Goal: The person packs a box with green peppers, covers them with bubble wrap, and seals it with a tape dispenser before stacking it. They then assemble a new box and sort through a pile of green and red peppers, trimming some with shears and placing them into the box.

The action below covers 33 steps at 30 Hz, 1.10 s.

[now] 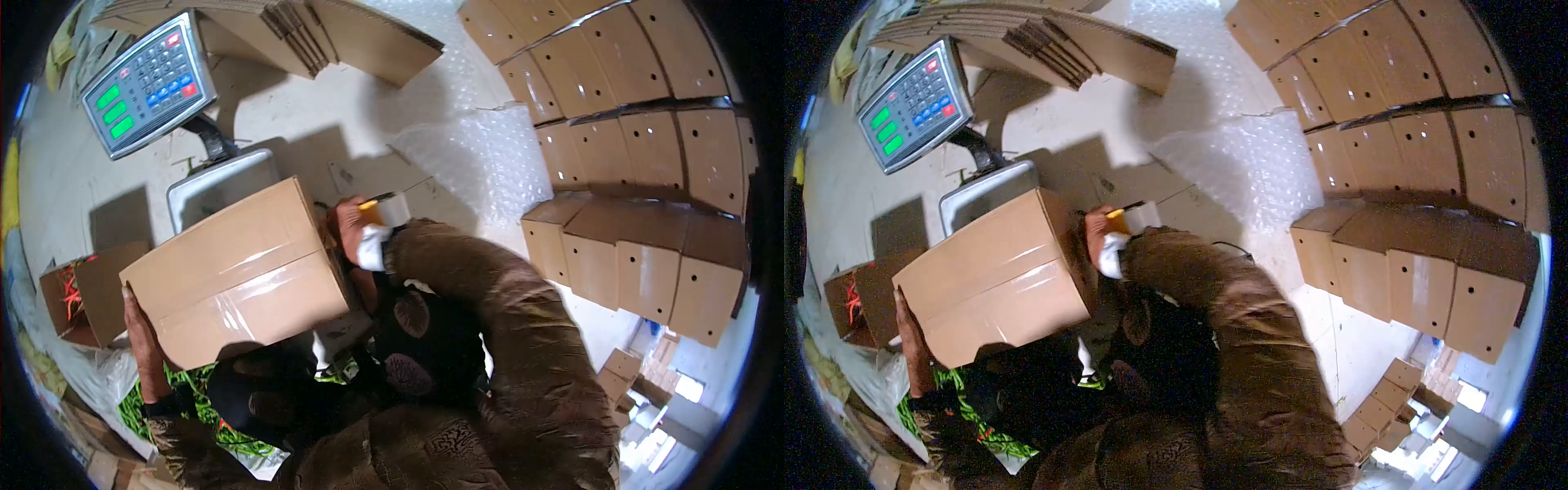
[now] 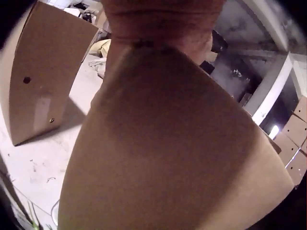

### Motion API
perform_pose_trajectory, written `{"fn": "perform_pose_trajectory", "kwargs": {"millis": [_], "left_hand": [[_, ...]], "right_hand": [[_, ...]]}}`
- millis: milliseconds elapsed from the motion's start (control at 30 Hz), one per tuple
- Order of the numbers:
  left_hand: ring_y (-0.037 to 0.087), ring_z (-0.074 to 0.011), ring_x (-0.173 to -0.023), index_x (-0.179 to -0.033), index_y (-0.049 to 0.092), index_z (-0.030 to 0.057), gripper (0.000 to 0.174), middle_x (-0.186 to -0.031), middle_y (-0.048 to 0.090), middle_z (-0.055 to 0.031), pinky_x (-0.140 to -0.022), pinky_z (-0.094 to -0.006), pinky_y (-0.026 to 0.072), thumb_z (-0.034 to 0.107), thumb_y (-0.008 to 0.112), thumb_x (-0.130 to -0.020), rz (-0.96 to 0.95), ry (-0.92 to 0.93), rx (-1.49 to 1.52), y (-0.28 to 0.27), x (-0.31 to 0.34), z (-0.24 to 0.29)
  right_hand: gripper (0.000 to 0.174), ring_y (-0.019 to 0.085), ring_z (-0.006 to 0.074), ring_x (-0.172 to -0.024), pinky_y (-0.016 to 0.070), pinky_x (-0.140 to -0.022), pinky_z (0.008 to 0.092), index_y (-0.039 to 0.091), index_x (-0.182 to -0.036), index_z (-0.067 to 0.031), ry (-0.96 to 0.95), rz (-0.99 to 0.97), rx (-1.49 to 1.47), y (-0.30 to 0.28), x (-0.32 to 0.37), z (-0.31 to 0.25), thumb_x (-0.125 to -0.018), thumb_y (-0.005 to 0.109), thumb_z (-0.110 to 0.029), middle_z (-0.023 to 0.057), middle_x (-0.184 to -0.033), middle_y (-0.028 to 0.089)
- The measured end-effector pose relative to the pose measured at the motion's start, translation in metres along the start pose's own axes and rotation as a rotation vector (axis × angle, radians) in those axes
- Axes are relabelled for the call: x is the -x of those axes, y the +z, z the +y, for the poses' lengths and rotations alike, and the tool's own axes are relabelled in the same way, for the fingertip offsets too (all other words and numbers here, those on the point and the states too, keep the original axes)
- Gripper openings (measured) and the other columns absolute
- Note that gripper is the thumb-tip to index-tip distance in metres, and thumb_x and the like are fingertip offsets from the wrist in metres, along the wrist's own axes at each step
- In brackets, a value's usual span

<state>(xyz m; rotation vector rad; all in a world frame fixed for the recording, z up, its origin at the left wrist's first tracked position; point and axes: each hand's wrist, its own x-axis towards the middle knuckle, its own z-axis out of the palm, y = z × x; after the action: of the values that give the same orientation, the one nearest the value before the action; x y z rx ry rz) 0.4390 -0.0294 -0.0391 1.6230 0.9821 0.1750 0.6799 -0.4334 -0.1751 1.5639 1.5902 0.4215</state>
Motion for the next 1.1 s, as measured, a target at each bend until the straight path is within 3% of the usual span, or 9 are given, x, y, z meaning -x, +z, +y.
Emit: {"fn": "perform_pose_trajectory", "kwargs": {"millis": [100,200,267,300,467,600,667,800,1100], "left_hand": [[0.045,-0.0223,-0.127,-0.142,0.038,-0.0027,0.067,-0.14,0.047,-0.0124,-0.107,-0.0341,0.0345,0.051,0.035,-0.102,-0.02,0.265,-0.425,-0.021,0.001,-0.013],[0.036,-0.0242,-0.135,-0.15,0.027,0.0065,0.066,-0.149,0.036,-0.0117,-0.112,-0.0361,0.0277,0.05,0.036,-0.102,-0.016,-0.151,0.341,-0.011,-0.003,-0.02],[0.034,-0.0261,-0.136,-0.153,0.02,0.0128,0.066,-0.151,0.032,-0.0121,-0.112,-0.0392,0.0272,0.049,0.038,-0.101,-0.014,0.029,0.243,0.002,-0.006,-0.007],[0.034,-0.0268,-0.136,-0.154,0.019,0.0132,0.065,-0.152,0.031,-0.0127,-0.112,-0.0399,0.0271,0.047,0.038,-0.101,0.001,0.12,0.191,0.004,-0.013,-0.005],[0.04,-0.0252,-0.131,-0.149,0.029,0.0041,0.066,-0.146,0.04,-0.0119,-0.112,-0.0393,0.0284,0.051,0.033,-0.102,-0.085,0.095,0.233,0.003,-0.009,-0.008],[0.041,-0.0238,-0.131,-0.146,0.034,0.0048,0.063,-0.146,0.041,-0.0104,-0.112,-0.0385,0.0291,0.05,0.034,-0.103,0.019,-0.337,0.817,-0.004,-0.026,-0.018],[0.041,-0.0236,-0.131,-0.146,0.034,0.0044,0.062,-0.147,0.04,-0.0104,-0.112,-0.0379,0.0294,0.049,0.033,-0.103,0.038,-0.22,0.725,-0.016,-0.052,-0.04],[0.043,-0.023,-0.131,-0.148,0.031,0.0029,0.061,-0.147,0.042,-0.0109,-0.11,-0.0361,0.033,0.044,0.034,-0.104,-0.07,0.015,0.552,0.022,-0.035,0.032],[0.049,-0.0235,-0.124,-0.142,0.04,0.002,0.065,-0.14,0.048,-0.0119,-0.105,-0.0363,0.0386,0.051,0.041,-0.1,-0.502,0.295,0.703,0.095,0.058,0.226]], "right_hand": [[0.018,0.057,0.0292,-0.068,0.0436,-0.057,0.0468,0.066,-0.067,-0.0061,0.129,-0.285,-0.477,-0.009,-0.044,-0.01,-0.071,0.063,-0.024,0.0131,-0.071,0.06],[0.007,0.058,0.026,-0.071,0.0456,-0.061,0.0409,0.064,-0.069,-0.0172,0.292,-0.325,-1.227,-0.001,-0.02,0.04,-0.074,0.064,-0.022,0.0038,-0.075,0.061],[0.014,0.051,0.0332,-0.096,0.0432,-0.082,0.0432,0.055,-0.095,-0.0071,0.806,0.53,-1.096,0.075,-0.024,-0.043,-0.082,0.054,-0.012,0.0159,-0.098,0.051],[0.02,0.05,0.0342,-0.099,0.0428,-0.086,0.0449,0.054,-0.098,-0.0015,0.715,0.522,-1.048,0.03,-0.004,0.017,-0.08,0.054,-0.011,0.019,-0.101,0.051],[0.066,0.057,0.025,-0.104,0.0407,-0.099,0.0403,0.057,-0.124,-0.0029,0.569,-0.436,-2.794,-0.004,-0.018,-0.022,-0.102,0.024,-0.056,0.0122,-0.117,0.062],[0.065,0.056,0.0165,-0.112,0.0392,-0.103,0.031,0.052,-0.133,-0.0094,0.842,-0.14,-3.197,0.0,-0.033,-0.08,-0.099,0.032,-0.061,0.0062,-0.124,0.06],[0.066,0.055,0.0172,-0.116,0.0391,-0.103,0.0314,0.049,-0.138,-0.0096,1.039,-0.311,-3.015,-0.007,-0.021,-0.049,-0.099,0.031,-0.061,0.0072,-0.13,0.058],[0.069,0.055,0.0208,-0.117,0.0413,-0.101,0.0349,0.045,-0.141,-0.0082,0.841,0.091,-3.082,-0.035,0.06,0.077,-0.099,0.031,-0.061,0.0099,-0.132,0.055],[0.071,0.058,0.0205,-0.112,0.0531,-0.085,0.0366,0.047,-0.136,-0.003,1.617,1.023,-2.299,-0.198,0.314,0.204,-0.099,0.032,-0.061,0.0096,-0.128,0.058]]}}
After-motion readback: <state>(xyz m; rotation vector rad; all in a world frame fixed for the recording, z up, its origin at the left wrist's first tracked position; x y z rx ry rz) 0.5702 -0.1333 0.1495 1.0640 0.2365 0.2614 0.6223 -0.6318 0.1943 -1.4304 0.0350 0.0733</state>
